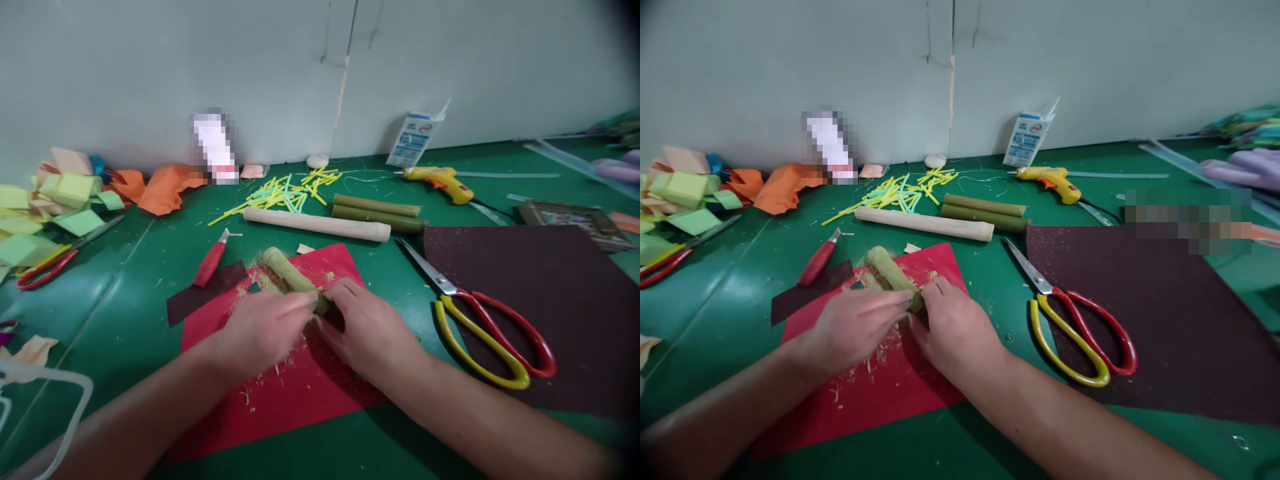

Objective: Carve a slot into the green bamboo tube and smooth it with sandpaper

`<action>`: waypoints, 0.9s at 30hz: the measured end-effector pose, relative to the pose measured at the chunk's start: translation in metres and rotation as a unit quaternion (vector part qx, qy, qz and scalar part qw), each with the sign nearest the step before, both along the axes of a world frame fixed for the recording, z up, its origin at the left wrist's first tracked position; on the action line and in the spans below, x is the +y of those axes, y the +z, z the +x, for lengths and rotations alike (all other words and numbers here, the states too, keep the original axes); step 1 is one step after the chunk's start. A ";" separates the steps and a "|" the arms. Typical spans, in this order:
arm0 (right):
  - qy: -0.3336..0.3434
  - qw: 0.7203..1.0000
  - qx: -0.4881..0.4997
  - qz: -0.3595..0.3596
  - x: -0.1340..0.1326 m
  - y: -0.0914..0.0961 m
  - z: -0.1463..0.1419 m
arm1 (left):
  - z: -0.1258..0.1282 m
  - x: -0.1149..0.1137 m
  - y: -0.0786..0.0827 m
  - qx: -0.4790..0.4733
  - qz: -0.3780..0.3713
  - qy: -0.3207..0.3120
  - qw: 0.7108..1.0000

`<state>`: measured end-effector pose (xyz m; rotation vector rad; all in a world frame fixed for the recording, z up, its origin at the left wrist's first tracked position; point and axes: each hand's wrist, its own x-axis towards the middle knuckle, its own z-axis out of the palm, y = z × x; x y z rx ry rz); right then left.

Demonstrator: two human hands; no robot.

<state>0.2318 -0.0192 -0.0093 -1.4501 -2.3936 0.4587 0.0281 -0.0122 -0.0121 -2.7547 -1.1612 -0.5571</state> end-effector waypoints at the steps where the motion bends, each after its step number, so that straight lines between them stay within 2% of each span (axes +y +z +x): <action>1: -0.005 1.000 -0.001 -0.001 0.000 0.000 0.000 | 0.000 0.000 0.000 -0.017 0.010 0.013 1.000; 4: -0.017 1.000 -0.007 0.003 0.001 0.000 0.000 | 0.000 0.000 0.000 -0.046 0.042 0.055 0.997; 8: -0.009 1.000 0.002 0.004 0.001 0.001 0.000 | 0.002 -0.003 0.000 -0.020 -0.001 -0.034 0.999; 12: -0.026 0.999 -0.007 -0.020 0.002 0.001 -0.001 | 0.001 -0.003 0.000 -0.057 0.033 0.015 0.998; 16: -0.015 1.000 0.000 -0.022 0.002 0.000 -0.001 | 0.003 -0.005 -0.001 -0.021 -0.008 -0.047 0.999; 20: -0.025 0.999 -0.005 -0.028 0.002 0.000 0.000 | 0.007 -0.006 0.002 -0.046 0.023 0.009 0.999; 24: -0.008 1.000 -0.011 -0.024 0.002 0.001 0.000 | 0.004 -0.004 0.002 -0.010 -0.006 -0.061 0.998; 27: -0.023 0.999 -0.016 -0.026 0.002 0.001 0.000 | -0.002 0.001 0.001 -0.054 0.038 0.002 0.998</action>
